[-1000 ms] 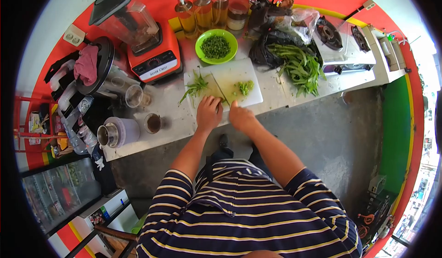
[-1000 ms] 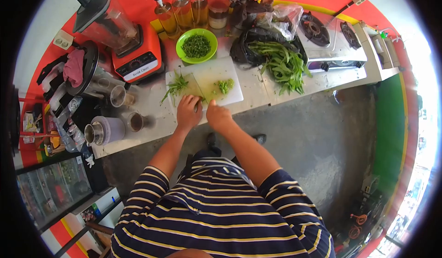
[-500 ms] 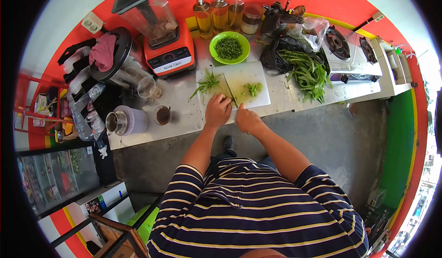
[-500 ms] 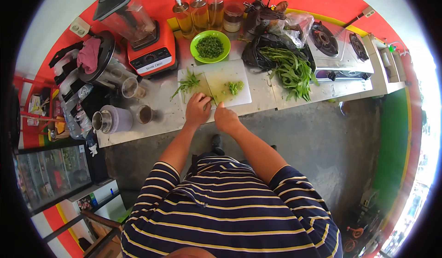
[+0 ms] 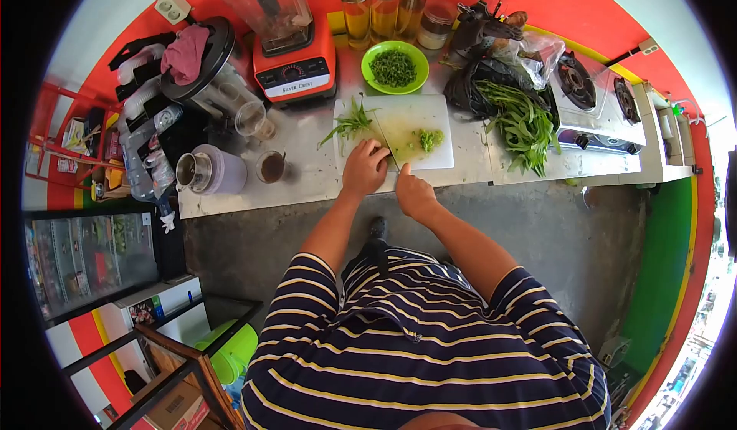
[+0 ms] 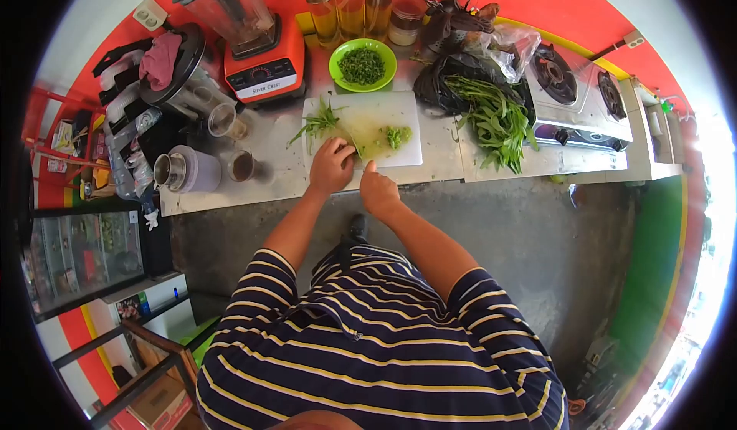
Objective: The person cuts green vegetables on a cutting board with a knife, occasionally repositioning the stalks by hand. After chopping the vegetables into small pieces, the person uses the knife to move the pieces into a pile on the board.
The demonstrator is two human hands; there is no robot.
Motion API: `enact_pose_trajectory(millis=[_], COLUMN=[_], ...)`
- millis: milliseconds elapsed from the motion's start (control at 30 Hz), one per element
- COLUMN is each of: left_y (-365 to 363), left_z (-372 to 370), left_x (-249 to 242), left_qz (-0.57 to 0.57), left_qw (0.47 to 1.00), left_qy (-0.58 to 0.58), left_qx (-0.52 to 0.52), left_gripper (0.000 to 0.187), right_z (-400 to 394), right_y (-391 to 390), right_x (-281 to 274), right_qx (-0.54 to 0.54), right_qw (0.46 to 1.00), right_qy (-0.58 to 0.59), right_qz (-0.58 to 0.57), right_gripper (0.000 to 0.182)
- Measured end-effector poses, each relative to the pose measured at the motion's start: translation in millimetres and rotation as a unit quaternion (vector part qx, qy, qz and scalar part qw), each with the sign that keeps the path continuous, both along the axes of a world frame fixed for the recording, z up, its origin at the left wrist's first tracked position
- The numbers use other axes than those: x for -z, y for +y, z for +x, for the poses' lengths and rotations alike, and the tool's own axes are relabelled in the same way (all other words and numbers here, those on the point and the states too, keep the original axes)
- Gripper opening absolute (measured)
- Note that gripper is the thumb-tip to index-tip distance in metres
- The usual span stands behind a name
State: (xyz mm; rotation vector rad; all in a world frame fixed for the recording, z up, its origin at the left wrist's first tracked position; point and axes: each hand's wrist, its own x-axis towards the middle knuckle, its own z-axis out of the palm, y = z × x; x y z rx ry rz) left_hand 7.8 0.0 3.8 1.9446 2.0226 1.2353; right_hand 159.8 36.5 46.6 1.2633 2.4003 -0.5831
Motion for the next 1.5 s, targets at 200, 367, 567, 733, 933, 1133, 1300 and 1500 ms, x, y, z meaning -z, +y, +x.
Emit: enact_pose_trajectory(millis=[200, 367, 567, 733, 933, 1133, 1300, 1500], left_y=[1, 2, 2, -1, -1, -1, 0, 0], left_z=[3, 2, 0, -2, -6, -6, -7, -5], left_x=[-2, 4, 5, 6, 9, 3, 1, 1], left_qz=[-0.006, 0.003, -0.032, -0.058, -0.034, -0.039, -0.038, -0.039], left_qw=[1.000, 1.000, 0.999, 0.997, 0.999, 0.999, 0.999, 0.999], left_qy=[0.000, 0.012, -0.005, 0.037, -0.007, -0.026, -0.022, 0.011], left_qx=[-0.017, -0.024, -0.026, -0.033, -0.023, -0.002, -0.006, -0.009], left_gripper=[0.016, 0.013, 0.014, 0.016, 0.018, 0.016, 0.014, 0.013], right_z=[-4, 1, -1, 0, -1, -3, 24, 30], right_y=[19, 5, 8, 15, -10, 12, 16, 18], right_x=[-9, -1, -1, -12, 2, 6, 11, -10], right_qx=[0.004, -0.033, -0.017, -0.012, 0.022, 0.058, 0.121, 0.093], right_qw=[0.999, 0.999, 1.000, 0.999, 0.999, 0.997, 0.990, 0.992], right_qy=[0.033, 0.011, 0.000, 0.006, 0.009, 0.033, 0.063, 0.082], right_qz=[-0.034, 0.005, -0.018, -0.043, -0.029, -0.029, -0.040, -0.025], right_gripper=[0.042, 0.034, 0.038, 0.043, 0.046, 0.035, 0.031, 0.030])
